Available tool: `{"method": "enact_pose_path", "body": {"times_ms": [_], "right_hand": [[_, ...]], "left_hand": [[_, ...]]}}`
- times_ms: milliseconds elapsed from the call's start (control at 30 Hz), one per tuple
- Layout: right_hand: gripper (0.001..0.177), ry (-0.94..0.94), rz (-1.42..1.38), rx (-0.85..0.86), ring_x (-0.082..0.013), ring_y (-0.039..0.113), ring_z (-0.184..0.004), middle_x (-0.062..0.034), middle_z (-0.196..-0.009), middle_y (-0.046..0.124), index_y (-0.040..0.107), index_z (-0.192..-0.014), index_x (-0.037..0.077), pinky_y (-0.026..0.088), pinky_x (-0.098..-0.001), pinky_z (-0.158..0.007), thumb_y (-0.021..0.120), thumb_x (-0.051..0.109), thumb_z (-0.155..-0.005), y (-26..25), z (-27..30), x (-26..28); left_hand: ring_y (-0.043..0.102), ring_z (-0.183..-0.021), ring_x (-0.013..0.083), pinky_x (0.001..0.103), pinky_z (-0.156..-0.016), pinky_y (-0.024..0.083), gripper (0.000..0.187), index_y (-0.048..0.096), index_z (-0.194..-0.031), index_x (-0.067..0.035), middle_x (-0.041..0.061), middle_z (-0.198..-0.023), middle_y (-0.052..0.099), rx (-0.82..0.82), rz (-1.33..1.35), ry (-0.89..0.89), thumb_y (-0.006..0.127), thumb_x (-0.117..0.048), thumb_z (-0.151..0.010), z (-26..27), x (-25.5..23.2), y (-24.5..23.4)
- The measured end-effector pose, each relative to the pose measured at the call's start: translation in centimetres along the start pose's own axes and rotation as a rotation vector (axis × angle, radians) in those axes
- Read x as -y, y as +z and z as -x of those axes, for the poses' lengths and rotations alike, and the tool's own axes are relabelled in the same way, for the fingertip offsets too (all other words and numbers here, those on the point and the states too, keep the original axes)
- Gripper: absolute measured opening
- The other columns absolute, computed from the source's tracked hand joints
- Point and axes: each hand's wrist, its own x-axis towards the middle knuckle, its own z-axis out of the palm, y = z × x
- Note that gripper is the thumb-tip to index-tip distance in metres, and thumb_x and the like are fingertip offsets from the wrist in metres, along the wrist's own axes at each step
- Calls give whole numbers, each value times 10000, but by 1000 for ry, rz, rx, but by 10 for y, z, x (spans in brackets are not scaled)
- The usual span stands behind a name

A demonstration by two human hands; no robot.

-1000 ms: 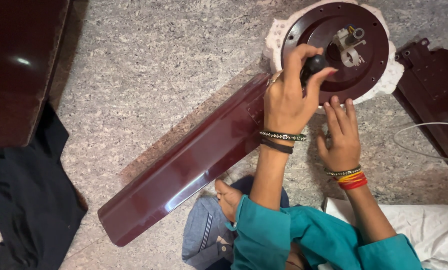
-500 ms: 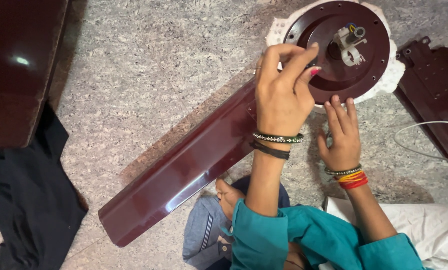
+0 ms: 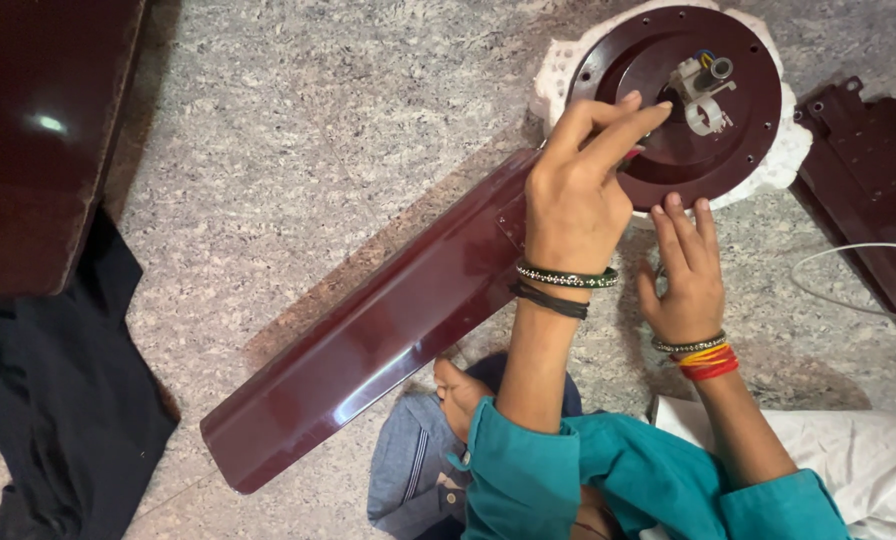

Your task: The person sits on the floor and attaches maroon fan blades to the central motor housing using a screwdriver. They align each blade and tighten the screws to secure them in place.

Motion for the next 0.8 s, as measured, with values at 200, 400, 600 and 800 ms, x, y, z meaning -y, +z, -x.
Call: {"method": "enact_pose_path", "body": {"times_ms": [200, 400, 600, 800], "right_hand": [[704, 13, -16, 6, -458, 345, -1549, -169, -1623, 458, 519, -1514, 27, 360, -508, -1261, 694, -22, -834, 0, 0, 0], [638, 65, -170, -11, -416, 510, -1469, -128, -1587, 499, 545, -1480, 48, 445, -490, -1206, 740, 35, -872, -20, 3, -12], [613, 314, -646, -139, -301, 592, -1433, -178, -1636, 481, 440, -1576, 53, 590, -393, -1100, 674, 29, -1011, -90, 8, -24], [704, 27, -234, -167, -330, 574, -1310, -236, -1441, 518, 453, -1438, -27, 540, -420, -1003, 724, 23, -789, -126, 22, -11]], "left_hand": [[730, -1142, 197, 278, -963, 642, 488, 717, -1233, -167, 43, -1265, 679, 56, -37, 10, 589, 160, -895, 0, -1, -3], [748, -1039, 189, 261, -846, 652, 355, 693, -1299, -166, 47, -1337, 673, 7, -69, 41, 703, 14, -993, 2, -10, -2], [726, -1073, 140, 235, -907, 687, 292, 696, -1282, -186, -11, -1302, 670, -211, 69, 83, 751, -13, -1053, 37, -42, -8], [735, -1008, 145, 268, -848, 645, 287, 716, -1214, -157, 8, -1193, 674, 20, 101, 140, 838, -130, -956, 95, -60, 26]]}}
